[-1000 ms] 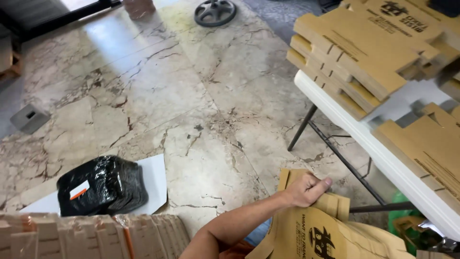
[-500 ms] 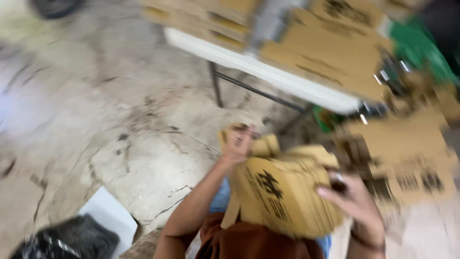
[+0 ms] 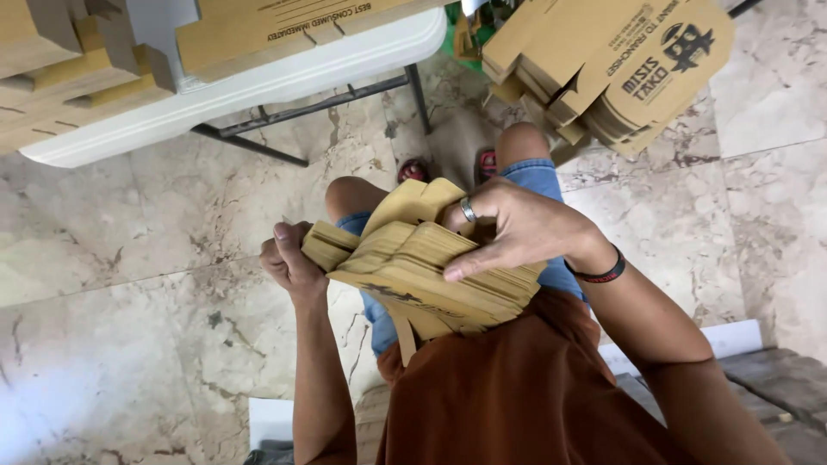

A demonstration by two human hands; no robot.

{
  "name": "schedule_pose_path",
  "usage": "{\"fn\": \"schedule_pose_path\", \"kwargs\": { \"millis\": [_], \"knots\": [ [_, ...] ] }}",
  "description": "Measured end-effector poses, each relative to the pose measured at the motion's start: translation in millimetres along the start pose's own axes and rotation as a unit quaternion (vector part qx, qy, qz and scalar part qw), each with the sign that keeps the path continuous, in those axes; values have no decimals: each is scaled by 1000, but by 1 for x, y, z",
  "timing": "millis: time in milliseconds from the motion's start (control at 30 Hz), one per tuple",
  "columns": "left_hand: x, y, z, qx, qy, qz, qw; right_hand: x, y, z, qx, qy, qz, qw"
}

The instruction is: Sorting and stacking flat-packed cardboard boxes from a table and the floor.

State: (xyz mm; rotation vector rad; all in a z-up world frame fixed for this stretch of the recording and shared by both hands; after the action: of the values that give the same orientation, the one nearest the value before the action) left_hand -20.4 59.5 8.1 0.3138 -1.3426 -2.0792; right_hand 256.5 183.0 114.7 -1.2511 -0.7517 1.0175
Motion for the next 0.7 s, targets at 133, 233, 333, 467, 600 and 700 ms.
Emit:
{"fn": "schedule_pose_path", "kwargs": {
  "millis": [133, 233, 333, 467, 600, 700],
  "knots": [
    [19, -3, -10, -39, 21, -66, 997, -10, -14, 12, 25, -46, 50, 997],
    [27, -4, -13, -69, 23, -72, 995, -12, -11, 17, 36, -77, 84, 993],
    [32, -4, -14, -87, 18, -78, 993, -14, -6, 18, 36, -90, 101, 990],
    [27, 4, -12, -95, 18, -75, 992, -15, 3, 16, 25, -97, 104, 990],
    [26, -4, -13, -96, 15, -64, 993, -9, 15, 13, 42, -89, 103, 990],
    [23, 0, -12, -93, 16, -48, 994, -3, 28, 9, 45, -89, 101, 990]
  ]
}}
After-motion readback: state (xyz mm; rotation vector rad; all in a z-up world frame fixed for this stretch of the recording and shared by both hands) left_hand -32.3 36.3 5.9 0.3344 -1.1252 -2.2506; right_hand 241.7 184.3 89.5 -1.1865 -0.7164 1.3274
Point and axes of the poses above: each hand's wrist, its own z-axis towards the middle knuckle, its own x-axis out of the back of the hand, y = z × x, the point moved 5 cm from there along z, towards the middle knuckle, and after that the axes turned 10 degrees about z, right-handed, at the moved point
